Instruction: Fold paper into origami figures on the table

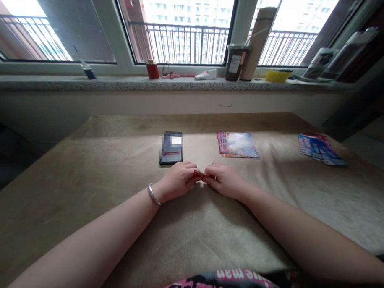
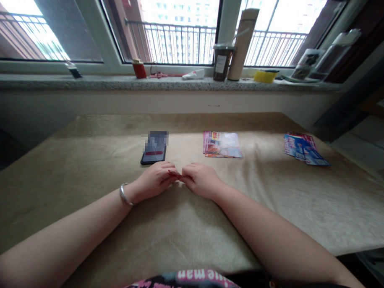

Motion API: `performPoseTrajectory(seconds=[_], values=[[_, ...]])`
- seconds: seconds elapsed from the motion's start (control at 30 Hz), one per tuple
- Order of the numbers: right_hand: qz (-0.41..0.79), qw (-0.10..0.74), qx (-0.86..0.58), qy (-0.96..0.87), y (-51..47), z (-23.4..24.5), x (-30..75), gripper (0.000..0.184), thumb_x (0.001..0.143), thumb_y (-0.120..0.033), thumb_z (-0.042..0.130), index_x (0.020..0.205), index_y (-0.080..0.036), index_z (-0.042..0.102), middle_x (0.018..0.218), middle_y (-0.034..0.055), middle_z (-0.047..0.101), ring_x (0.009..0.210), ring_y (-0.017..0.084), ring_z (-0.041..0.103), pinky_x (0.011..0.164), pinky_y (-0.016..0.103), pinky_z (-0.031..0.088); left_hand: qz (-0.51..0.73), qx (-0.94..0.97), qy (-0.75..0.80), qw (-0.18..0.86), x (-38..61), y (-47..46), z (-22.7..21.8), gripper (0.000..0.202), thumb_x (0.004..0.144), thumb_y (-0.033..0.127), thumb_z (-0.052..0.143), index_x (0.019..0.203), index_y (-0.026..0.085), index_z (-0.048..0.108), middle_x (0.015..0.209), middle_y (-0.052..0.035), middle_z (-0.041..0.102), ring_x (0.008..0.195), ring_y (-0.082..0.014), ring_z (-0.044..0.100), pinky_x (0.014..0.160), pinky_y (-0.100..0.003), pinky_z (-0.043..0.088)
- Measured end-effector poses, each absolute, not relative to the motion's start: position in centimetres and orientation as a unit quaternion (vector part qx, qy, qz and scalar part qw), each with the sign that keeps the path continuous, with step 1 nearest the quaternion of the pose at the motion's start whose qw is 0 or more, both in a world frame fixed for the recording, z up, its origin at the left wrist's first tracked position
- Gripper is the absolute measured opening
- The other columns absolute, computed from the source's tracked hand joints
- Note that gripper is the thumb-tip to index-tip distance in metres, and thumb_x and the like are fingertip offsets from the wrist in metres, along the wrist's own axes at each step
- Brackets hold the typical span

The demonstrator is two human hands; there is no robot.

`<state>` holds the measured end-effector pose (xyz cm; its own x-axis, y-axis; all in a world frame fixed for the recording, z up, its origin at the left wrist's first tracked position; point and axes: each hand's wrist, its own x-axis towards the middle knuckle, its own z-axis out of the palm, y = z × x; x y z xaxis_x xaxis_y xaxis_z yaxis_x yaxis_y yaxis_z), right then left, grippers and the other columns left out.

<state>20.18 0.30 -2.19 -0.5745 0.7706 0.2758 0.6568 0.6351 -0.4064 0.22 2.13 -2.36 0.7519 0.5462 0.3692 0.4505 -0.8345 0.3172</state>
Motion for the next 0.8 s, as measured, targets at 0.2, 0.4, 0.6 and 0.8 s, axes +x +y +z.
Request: performPoseTrajectory(seconds=[0.2,0.4,0.6,0.8], values=[[0.102,0.210,-0.426,-0.874,0.3,-2.1,20.2,0.018,0.086,-0.027,0.055,0.070,-0.018,0.055,0.070,0.0019,0.059,0.068,0.014,0.051,0.060,0.023,0.031,0.292,0.884,0.307,0.196,0.1,1.9,-1.9,0.013,0.087,0.025,0.055,0.085,0.016,0.065,0.083,-0.0041,0.063,0.077,-0.0135,0.057,0.071,-0.025,0.047],[0.091,0.210,-0.421,-0.878,0.1,-2.2,20.0,0.019,0.086,-0.029,0.053,0.071,-0.019,0.056,0.071,0.0023,0.061,0.068,0.014,0.052,0.060,0.024,0.032,0.332,0.846,0.305,0.284,0.0,1.5,-1.0,0.025,0.092,0.029,0.048,0.080,0.016,0.066,0.080,-0.0041,0.064,0.077,-0.0126,0.059,0.074,-0.025,0.047],[0.083,0.206,-0.399,-0.890,0.1,-2.1,20.0,0.018,0.086,-0.029,0.053,0.071,-0.018,0.055,0.073,0.0031,0.062,0.071,0.015,0.053,0.062,0.025,0.033,0.336,0.839,0.321,0.284,0.2,1.2,-0.9,0.026,0.091,0.030,0.049,0.074,0.014,0.063,0.075,-0.0028,0.059,0.071,-0.0116,0.056,0.068,-0.023,0.045],[0.114,0.209,-0.403,-0.884,0.2,-2.1,20.0,0.018,0.086,-0.028,0.053,0.071,-0.019,0.054,0.072,0.0024,0.061,0.070,0.014,0.052,0.062,0.024,0.033,0.374,0.831,0.299,0.282,0.3,1.1,-0.9,0.024,0.092,0.025,0.048,0.076,0.016,0.063,0.076,-0.0020,0.060,0.075,-0.0120,0.056,0.074,-0.025,0.045]])
